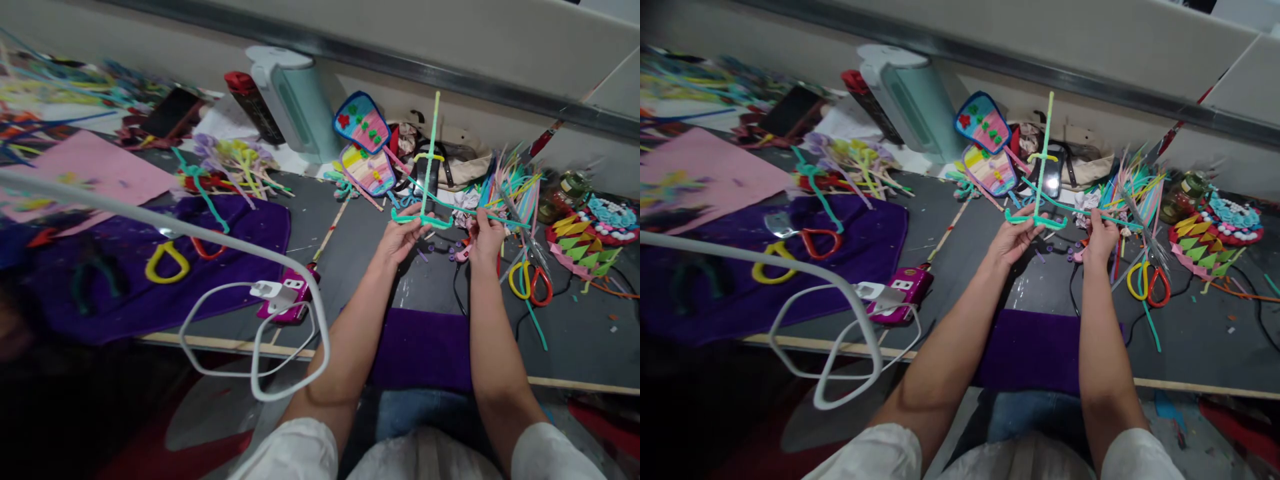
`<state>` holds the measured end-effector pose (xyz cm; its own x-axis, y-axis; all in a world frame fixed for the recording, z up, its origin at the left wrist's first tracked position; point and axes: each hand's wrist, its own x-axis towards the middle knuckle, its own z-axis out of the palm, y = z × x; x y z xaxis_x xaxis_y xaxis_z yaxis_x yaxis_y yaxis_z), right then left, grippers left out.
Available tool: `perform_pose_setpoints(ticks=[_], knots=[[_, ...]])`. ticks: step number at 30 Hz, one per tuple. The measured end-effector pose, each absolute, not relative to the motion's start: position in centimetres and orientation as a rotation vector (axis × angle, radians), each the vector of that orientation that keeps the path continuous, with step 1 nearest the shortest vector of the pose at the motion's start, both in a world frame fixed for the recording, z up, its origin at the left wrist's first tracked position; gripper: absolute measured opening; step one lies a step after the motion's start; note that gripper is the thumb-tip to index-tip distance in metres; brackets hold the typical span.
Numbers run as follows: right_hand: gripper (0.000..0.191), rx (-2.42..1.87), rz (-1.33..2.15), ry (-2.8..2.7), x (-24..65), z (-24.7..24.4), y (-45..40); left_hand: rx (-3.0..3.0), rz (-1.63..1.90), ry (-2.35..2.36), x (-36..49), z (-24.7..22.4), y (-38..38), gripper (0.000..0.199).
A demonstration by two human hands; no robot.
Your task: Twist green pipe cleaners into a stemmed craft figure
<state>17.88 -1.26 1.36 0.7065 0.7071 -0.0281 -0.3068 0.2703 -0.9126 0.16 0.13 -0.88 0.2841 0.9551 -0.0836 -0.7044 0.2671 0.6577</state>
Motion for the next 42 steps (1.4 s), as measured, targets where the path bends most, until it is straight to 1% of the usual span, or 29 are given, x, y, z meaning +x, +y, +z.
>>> perform_pose_setpoints(ticks=[6, 14, 21, 25, 29, 32, 37, 42], knots=[[0.028, -1.122, 0.853, -0.421, 17.4, 1.2, -1.3, 0.58, 1.143, 0.508, 0.4, -0.6, -0.3, 0.062], [0.019, -1.073, 0.836, -0.438, 18.2, 1.1, -1.3, 0.58, 1.163, 0.464, 0.4, -0.7, -0.3, 0.067], [0.027, -1.129, 0.794, -0.567, 17.1, 0.8, -1.3, 0.606, 1.14, 0.407, 0.7, -1.0, -0.4, 0.07], [0.031, -1.166, 0.744, -0.674, 16.5, 0.3, -1.2, 0.563, 1.132, 0.459, 1.1, -1.1, -0.3, 0.065], [0.028, -1.163, 0.674, -0.751, 16.5, -0.1, -1.1, 0.49, 1.152, 0.525, 1.3, -1.2, -0.1, 0.06], [0.029, -1.149, 0.646, -0.726, 16.6, -0.2, -1.1, 0.466, 1.173, 0.531, 1.3, -1.2, 0.0, 0.063], [0.026, -1.137, 0.744, -0.731, 15.8, -0.1, -1.2, 0.486, 1.174, 0.5, 1.2, -1.1, -0.1, 0.068], [0.021, -1.144, 0.779, -0.797, 15.0, -0.2, -1.4, 0.508, 1.164, 0.496, 1.0, -1.1, -0.2, 0.066]])
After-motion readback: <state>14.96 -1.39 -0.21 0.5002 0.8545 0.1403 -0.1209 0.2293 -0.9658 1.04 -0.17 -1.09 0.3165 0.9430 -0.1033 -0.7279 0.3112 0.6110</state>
